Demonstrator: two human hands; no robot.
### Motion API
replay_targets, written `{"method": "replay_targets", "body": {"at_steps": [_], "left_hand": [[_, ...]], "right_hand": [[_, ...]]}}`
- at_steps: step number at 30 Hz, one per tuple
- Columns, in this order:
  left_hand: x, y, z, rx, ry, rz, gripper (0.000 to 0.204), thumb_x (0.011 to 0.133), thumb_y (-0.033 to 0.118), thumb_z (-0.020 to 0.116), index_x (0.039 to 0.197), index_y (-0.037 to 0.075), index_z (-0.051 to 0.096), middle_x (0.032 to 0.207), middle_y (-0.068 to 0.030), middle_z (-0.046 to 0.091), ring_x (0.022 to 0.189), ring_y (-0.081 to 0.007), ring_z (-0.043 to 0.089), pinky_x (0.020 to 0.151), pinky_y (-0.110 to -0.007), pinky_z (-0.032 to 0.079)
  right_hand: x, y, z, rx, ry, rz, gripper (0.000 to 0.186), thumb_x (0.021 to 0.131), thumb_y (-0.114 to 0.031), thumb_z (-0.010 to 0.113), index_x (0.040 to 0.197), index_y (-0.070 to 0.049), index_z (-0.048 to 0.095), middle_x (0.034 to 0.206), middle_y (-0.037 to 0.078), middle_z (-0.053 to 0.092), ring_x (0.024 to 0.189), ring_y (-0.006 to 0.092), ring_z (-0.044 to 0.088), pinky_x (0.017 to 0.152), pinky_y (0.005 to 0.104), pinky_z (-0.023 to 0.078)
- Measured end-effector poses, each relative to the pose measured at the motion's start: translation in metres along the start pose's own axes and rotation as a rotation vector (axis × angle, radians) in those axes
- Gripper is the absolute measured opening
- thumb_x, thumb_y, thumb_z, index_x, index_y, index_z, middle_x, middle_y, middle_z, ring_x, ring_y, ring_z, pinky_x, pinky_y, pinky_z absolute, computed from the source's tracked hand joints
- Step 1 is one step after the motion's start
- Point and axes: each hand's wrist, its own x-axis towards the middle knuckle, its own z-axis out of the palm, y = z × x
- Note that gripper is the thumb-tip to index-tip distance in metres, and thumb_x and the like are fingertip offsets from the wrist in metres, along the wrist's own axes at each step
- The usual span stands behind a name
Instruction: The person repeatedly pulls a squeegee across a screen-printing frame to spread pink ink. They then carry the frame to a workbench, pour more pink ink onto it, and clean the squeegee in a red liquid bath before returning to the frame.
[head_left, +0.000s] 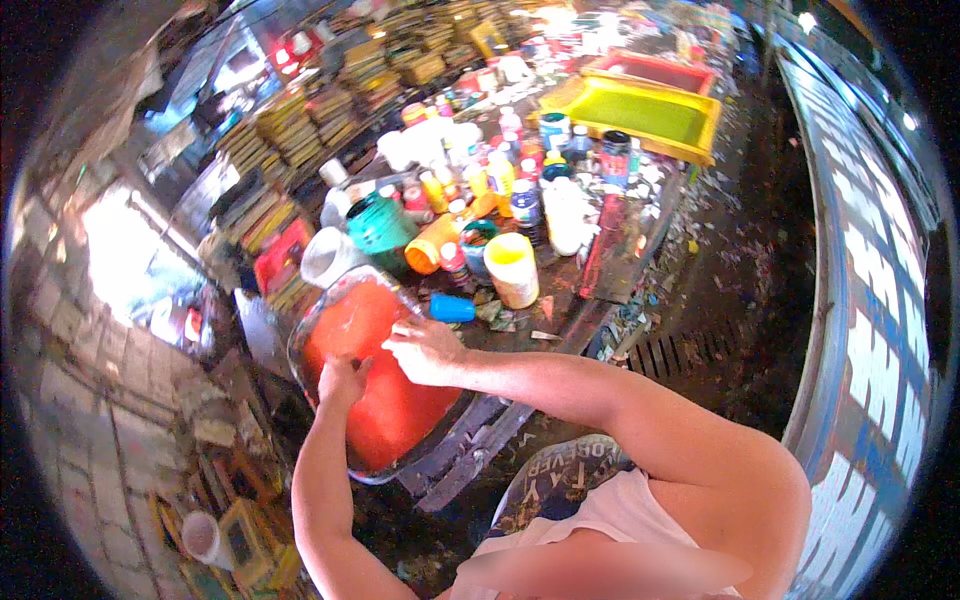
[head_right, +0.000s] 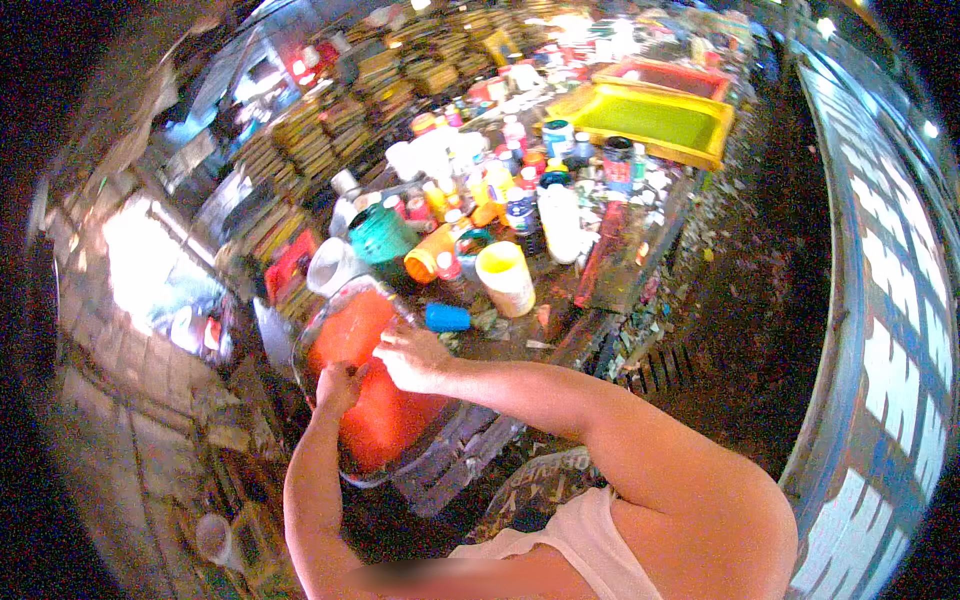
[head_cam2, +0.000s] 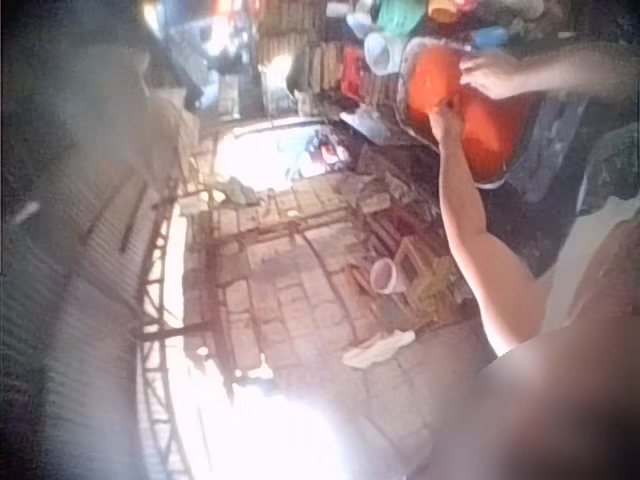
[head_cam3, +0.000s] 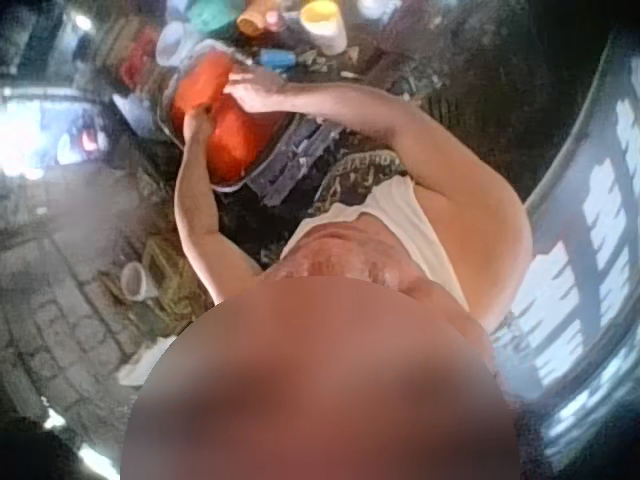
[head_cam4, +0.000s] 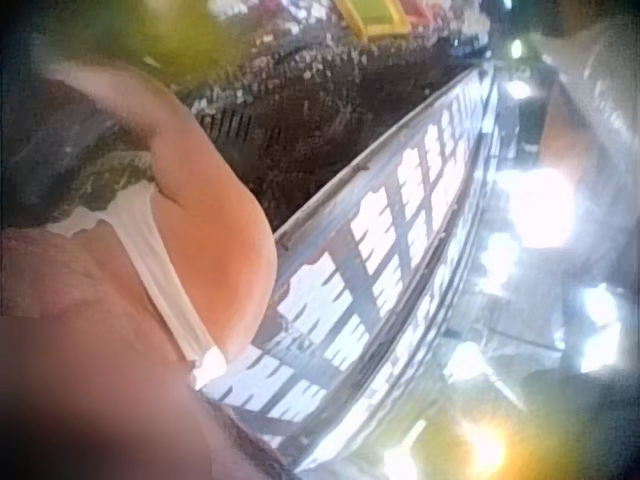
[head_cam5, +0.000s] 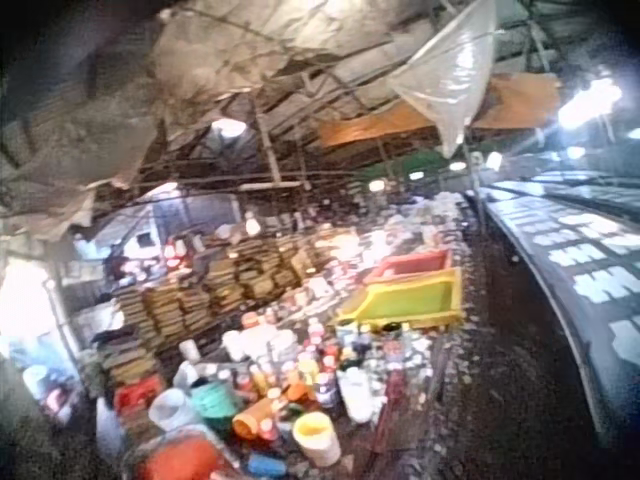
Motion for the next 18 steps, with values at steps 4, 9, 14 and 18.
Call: {"method": "replay_targets", "body": {"at_steps": [4, 9, 14, 18], "left_hand": [[-0.009, 0.002, -0.007, 0.157, 0.097, -0.010, 0.046, 0.109, 0.047, 0.058, 0.109, 0.005, 0.077, 0.108, -0.0273, 0.078, 0.104, -0.0475, 0.075, 0.092, -0.059, 0.059], [-0.020, 0.004, -0.009, 0.209, 0.139, -0.162, 0.050, 0.114, 0.043, 0.047, 0.110, 0.002, 0.075, 0.110, -0.0262, 0.078, 0.105, -0.0488, 0.075, 0.093, -0.059, 0.059], [-0.027, -0.015, 0.004, -0.092, 0.336, -0.146, 0.046, 0.112, 0.039, 0.050, 0.113, 0.000, 0.076, 0.109, -0.0278, 0.078, 0.103, -0.0493, 0.075, 0.093, -0.058, 0.059], [-0.022, -0.028, -0.003, -0.133, 0.704, -0.358, 0.039, 0.106, 0.035, 0.066, 0.113, -0.001, 0.077, 0.103, -0.0245, 0.079, 0.094, -0.0450, 0.076, 0.083, -0.051, 0.061]], "right_hand": [[-0.014, 0.026, -0.036, 0.019, 0.058, -0.036, 0.024, 0.087, -0.012, 0.073, 0.110, -0.010, 0.077, 0.107, 0.009, 0.070, 0.104, 0.0295, 0.072, 0.085, 0.0417, 0.063], [-0.074, 0.097, -0.119, -0.034, 0.065, -0.081, 0.026, 0.088, -0.012, 0.073, 0.114, -0.012, 0.077, 0.105, 0.006, 0.072, 0.097, 0.0282, 0.073, 0.081, 0.0424, 0.063], [-0.185, 0.187, -0.232, -0.302, 0.012, 0.068, 0.024, 0.087, -0.020, 0.074, 0.109, -0.013, 0.079, 0.103, 0.006, 0.076, 0.100, 0.0290, 0.075, 0.084, 0.0436, 0.065], [-0.293, 0.245, -0.339, -0.368, 0.062, 0.436, 0.021, 0.090, -0.006, 0.072, 0.108, -0.011, 0.081, 0.098, 0.011, 0.075, 0.093, 0.0333, 0.075, 0.082, 0.0454, 0.064]]}}
